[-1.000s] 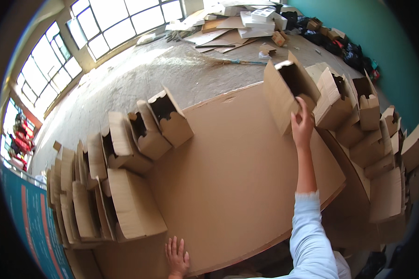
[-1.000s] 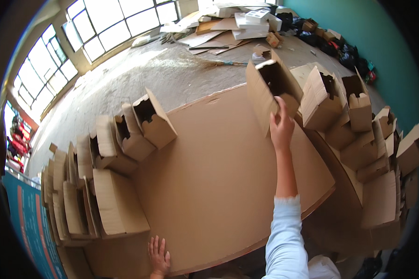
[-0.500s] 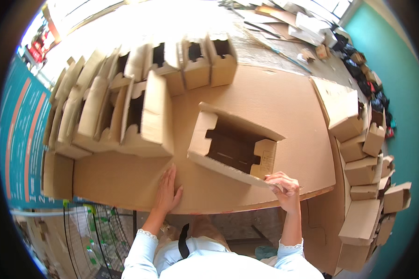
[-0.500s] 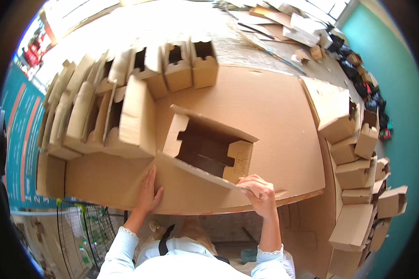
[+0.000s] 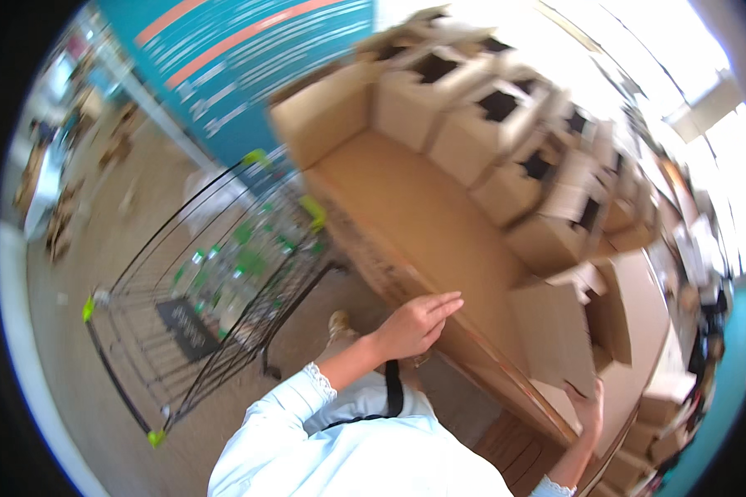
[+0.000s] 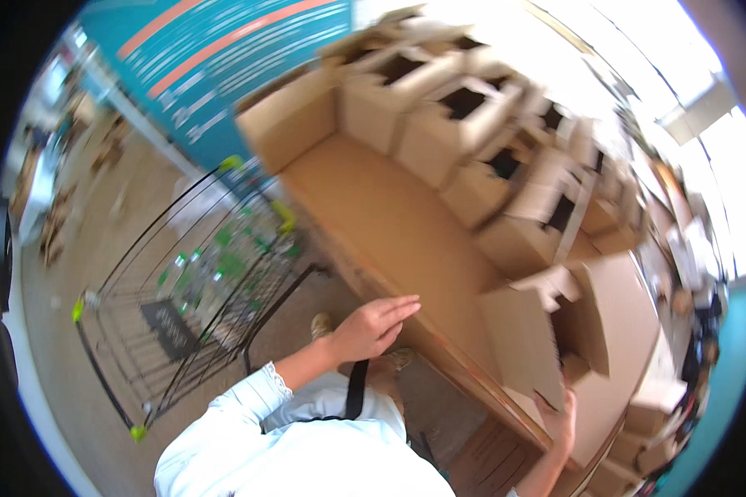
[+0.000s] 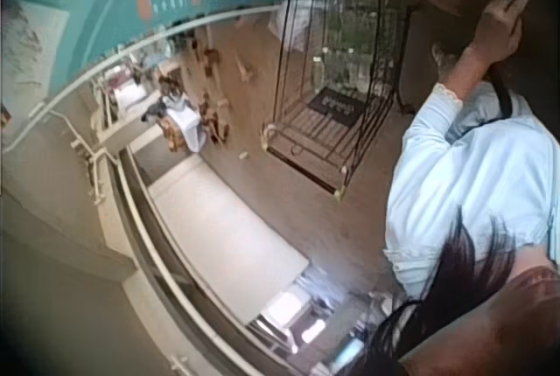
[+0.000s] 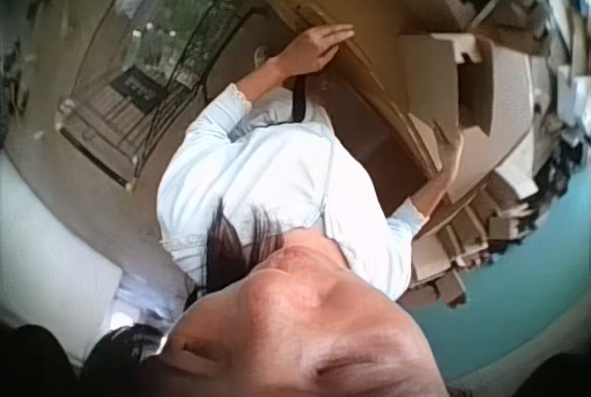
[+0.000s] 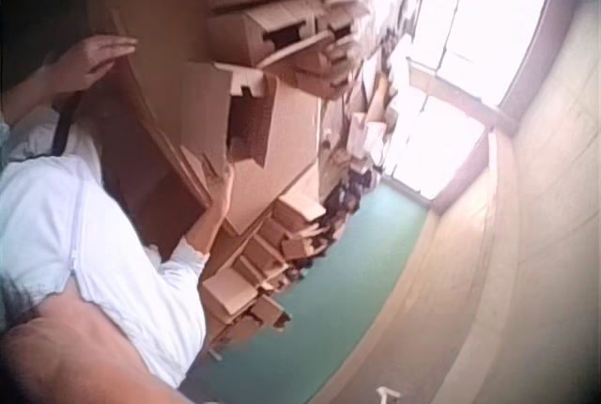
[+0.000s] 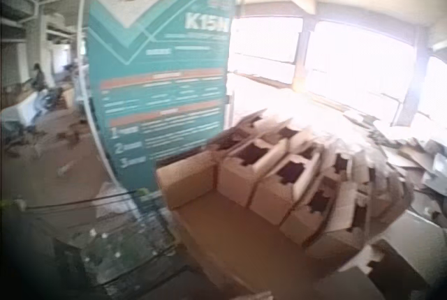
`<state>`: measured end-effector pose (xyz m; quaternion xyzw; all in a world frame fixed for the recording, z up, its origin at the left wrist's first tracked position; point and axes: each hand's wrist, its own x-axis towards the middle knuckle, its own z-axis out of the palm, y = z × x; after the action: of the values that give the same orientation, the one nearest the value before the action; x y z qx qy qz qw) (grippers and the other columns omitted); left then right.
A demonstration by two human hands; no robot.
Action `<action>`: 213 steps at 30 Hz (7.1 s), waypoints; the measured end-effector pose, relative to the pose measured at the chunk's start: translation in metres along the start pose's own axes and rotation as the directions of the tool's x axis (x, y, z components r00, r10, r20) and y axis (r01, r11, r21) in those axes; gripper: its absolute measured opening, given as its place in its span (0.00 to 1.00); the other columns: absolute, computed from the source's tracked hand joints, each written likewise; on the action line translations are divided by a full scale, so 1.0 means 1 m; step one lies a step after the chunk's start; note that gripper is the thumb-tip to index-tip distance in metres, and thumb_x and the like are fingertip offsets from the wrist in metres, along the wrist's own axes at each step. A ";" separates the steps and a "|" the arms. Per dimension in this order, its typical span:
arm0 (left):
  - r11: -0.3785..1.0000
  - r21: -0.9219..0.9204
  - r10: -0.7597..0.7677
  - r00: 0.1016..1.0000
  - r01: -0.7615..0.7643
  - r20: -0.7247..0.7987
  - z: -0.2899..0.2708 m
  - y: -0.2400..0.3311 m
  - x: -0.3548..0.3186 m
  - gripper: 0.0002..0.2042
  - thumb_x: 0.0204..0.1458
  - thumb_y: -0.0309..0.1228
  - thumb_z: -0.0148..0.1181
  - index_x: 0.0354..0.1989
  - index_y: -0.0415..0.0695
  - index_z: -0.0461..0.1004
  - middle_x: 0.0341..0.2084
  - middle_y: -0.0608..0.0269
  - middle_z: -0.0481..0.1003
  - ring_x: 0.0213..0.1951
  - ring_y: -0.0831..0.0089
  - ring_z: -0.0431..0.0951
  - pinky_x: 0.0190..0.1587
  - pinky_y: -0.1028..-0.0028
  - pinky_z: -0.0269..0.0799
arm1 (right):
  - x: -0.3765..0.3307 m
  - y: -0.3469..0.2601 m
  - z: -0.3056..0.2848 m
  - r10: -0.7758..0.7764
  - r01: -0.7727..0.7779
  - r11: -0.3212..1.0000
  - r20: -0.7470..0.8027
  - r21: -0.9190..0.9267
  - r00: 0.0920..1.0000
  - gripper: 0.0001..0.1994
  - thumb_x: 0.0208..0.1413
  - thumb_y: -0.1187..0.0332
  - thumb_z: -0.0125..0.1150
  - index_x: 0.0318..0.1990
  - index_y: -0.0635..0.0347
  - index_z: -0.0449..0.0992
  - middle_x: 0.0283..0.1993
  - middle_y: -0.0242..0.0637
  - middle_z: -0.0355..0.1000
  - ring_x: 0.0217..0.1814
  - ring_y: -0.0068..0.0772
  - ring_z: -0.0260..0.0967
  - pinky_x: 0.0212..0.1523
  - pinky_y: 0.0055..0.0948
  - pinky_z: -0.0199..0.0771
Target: The person takes plastic bottles from a shopping cart, places each bottle into a cardboard box, closes the box flaps, and stacks the boxes on a table.
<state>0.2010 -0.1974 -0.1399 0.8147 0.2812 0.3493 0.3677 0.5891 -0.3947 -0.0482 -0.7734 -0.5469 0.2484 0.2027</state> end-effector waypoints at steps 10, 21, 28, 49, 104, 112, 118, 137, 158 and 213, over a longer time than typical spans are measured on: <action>0.465 0.163 -0.657 0.463 0.870 -0.595 -0.251 -0.233 -0.254 0.13 0.50 0.27 0.59 0.44 0.40 0.78 0.37 0.48 0.79 0.40 0.50 0.80 0.42 0.60 0.76 | 0.000 0.008 -0.010 0.267 -0.241 0.950 0.113 -0.200 0.957 0.12 0.61 0.67 0.59 0.47 0.66 0.77 0.47 0.42 0.76 0.50 0.34 0.71 0.52 0.34 0.70; -0.151 0.570 -0.984 -0.068 0.807 -0.165 -0.195 -0.324 -0.376 0.41 0.30 0.36 0.79 0.57 0.41 0.65 0.48 0.52 0.75 0.51 0.51 0.76 0.51 0.57 0.74 | -0.073 0.002 0.046 0.306 -0.280 0.937 0.099 -0.211 0.947 0.26 0.57 0.74 0.61 0.63 0.66 0.62 0.66 0.50 0.59 0.68 0.48 0.56 0.66 0.39 0.57; -0.039 0.474 -0.979 0.062 0.879 -0.197 -0.163 -0.344 -0.397 0.50 0.24 0.44 0.80 0.62 0.41 0.63 0.44 0.49 0.78 0.47 0.51 0.79 0.49 0.58 0.75 | 0.021 -0.165 0.090 0.178 -0.112 0.917 0.141 -0.383 0.974 0.27 0.54 0.65 0.56 0.62 0.61 0.66 0.69 0.58 0.54 0.71 0.64 0.49 0.71 0.50 0.51; 0.943 -0.058 0.248 0.807 -0.328 -0.535 -0.247 0.017 0.089 0.39 0.51 0.56 0.56 0.64 0.38 0.58 0.57 0.43 0.67 0.60 0.49 0.67 0.60 0.45 0.66 | 0.059 -0.141 0.065 -0.415 0.538 0.748 0.359 -0.389 0.836 0.21 0.44 0.59 0.68 0.45 0.60 0.78 0.53 0.51 0.65 0.65 0.48 0.57 0.70 0.53 0.48; -0.073 0.089 -0.756 0.003 0.993 -0.654 -0.334 -0.272 -0.362 0.18 0.46 0.26 0.61 0.49 0.40 0.77 0.42 0.48 0.79 0.45 0.54 0.79 0.48 0.61 0.74 | 0.079 -0.050 -0.015 0.105 -0.109 0.994 0.205 0.009 0.973 0.03 0.48 0.79 0.63 0.29 0.69 0.75 0.33 0.27 0.69 0.33 0.17 0.62 0.43 0.20 0.64; -0.250 0.221 -0.780 -0.060 0.943 -0.623 -0.354 -0.356 -0.394 0.32 0.42 0.24 0.64 0.61 0.48 0.66 0.59 0.52 0.68 0.61 0.54 0.67 0.61 0.60 0.66 | 0.073 -0.030 -0.012 0.266 -0.264 0.962 0.026 -0.061 0.964 0.16 0.43 0.78 0.68 0.41 0.68 0.74 0.38 0.37 0.70 0.40 0.27 0.68 0.37 0.29 0.70; -0.329 0.404 -0.782 -0.006 0.854 -0.624 -0.350 -0.385 -0.402 0.29 0.50 0.26 0.58 0.64 0.51 0.63 0.60 0.55 0.66 0.64 0.56 0.64 0.65 0.50 0.58 | 0.071 -0.013 -0.036 0.136 -0.106 0.875 0.030 -0.472 0.990 0.19 0.45 0.77 0.69 0.45 0.67 0.71 0.43 0.43 0.68 0.43 0.36 0.68 0.41 0.36 0.71; 0.137 0.133 -0.422 0.179 0.982 -0.889 -0.321 -0.276 -0.379 0.36 0.37 0.34 0.77 0.57 0.36 0.68 0.52 0.44 0.74 0.52 0.49 0.74 0.54 0.61 0.69 | 0.070 -0.154 0.058 -0.053 0.000 0.907 -0.113 -0.422 0.992 0.11 0.40 0.82 0.67 0.33 0.58 0.77 0.35 0.39 0.77 0.44 0.43 0.75 0.69 0.52 0.58; 0.944 0.105 0.275 0.923 -0.312 0.271 -0.111 0.132 0.219 0.33 0.31 0.41 0.78 0.48 0.41 0.74 0.39 0.59 0.79 0.39 0.69 0.82 0.43 0.72 0.79 | 0.048 -0.128 0.070 -0.534 0.490 0.846 -0.360 -0.212 0.765 0.07 0.48 0.74 0.64 0.36 0.58 0.76 0.42 0.36 0.76 0.56 0.37 0.72 0.68 0.47 0.62; 0.968 0.123 0.162 0.922 -0.217 0.353 -0.072 -0.023 0.125 0.40 0.48 0.46 0.67 0.66 0.38 0.60 0.72 0.52 0.48 0.70 0.52 0.53 0.69 0.60 0.53 | 0.111 -0.141 0.057 -0.268 0.330 0.841 0.199 -0.429 0.943 0.61 0.32 0.41 0.75 0.74 0.42 0.45 0.78 0.43 0.36 0.80 0.52 0.29 0.75 0.55 0.31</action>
<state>0.2158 -0.0657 -0.0781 0.9129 0.1602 0.2137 0.3085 0.4803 -0.2421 -0.0287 -0.6861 -0.7159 0.1286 0.0151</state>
